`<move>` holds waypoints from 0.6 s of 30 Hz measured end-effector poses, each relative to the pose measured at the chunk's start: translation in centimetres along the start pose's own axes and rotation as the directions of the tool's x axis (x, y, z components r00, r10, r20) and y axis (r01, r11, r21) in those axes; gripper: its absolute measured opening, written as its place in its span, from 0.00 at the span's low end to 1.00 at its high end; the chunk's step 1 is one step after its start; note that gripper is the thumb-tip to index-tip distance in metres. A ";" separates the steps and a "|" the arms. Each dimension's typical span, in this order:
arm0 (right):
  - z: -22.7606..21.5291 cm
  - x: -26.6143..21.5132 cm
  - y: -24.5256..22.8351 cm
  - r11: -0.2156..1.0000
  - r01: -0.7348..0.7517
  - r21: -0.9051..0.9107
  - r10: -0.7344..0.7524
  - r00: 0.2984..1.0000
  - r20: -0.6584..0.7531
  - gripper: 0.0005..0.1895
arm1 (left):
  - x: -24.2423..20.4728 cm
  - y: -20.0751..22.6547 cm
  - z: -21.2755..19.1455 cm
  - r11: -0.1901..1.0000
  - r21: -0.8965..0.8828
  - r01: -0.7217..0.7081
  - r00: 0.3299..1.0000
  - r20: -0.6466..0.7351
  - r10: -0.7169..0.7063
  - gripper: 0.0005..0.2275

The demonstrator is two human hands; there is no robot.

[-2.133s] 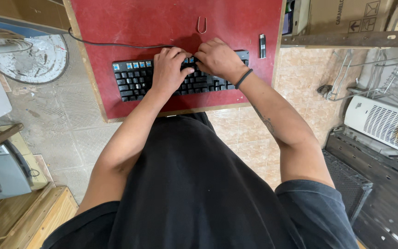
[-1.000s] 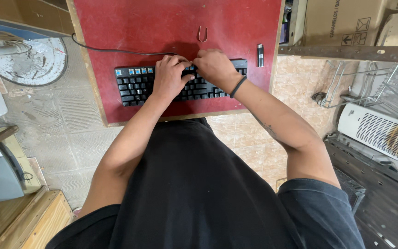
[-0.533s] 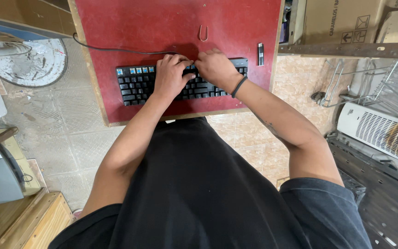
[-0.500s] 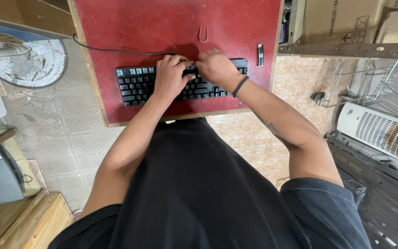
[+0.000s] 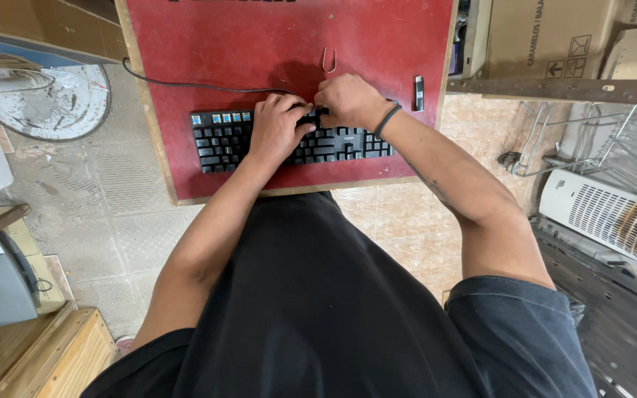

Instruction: The person removes keycaps from a black keyboard one by one using their fingers and places them in a row on the red table. The person continues this process across the top rows of the keyboard.

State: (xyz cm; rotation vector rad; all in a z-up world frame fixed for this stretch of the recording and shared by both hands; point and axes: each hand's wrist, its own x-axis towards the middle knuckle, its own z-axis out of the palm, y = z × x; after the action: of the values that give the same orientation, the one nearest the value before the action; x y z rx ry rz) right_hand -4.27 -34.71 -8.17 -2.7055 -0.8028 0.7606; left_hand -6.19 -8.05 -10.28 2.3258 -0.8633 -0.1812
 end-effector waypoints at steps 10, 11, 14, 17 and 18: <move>3.1 -0.8 -0.1 0.946 0.095 -0.309 -0.194 0.931 -0.309 0.11 | 0.3 0.3 -1.5 0.998 -0.036 -0.051 0.999 -0.010 0.051 0.16; 3.4 -1.1 -0.2 0.941 0.114 -0.319 -0.225 0.914 -0.337 0.11 | 0.2 0.6 -1.7 0.998 -0.039 -0.058 0.998 -0.006 0.058 0.15; 3.4 -0.9 -0.3 0.953 0.130 -0.274 -0.219 0.920 -0.326 0.10 | -0.2 -0.1 -0.9 0.998 -0.016 -0.058 0.998 0.004 0.058 0.16; 3.1 -1.1 -0.1 0.992 0.087 -0.092 -0.111 0.947 -0.302 0.12 | -0.4 -0.7 0.0 0.998 0.000 -0.059 0.998 0.011 0.059 0.16; 2.8 -1.1 0.0 0.992 0.085 -0.092 -0.110 0.947 -0.302 0.12 | -0.3 -0.7 0.1 0.998 0.000 -0.061 0.998 0.011 0.061 0.16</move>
State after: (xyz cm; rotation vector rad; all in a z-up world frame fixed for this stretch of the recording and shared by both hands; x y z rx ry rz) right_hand -6.54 -35.13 -10.05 -2.7304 -0.8958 0.2799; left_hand -6.08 -7.55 -10.81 2.2973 -0.9384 -0.1675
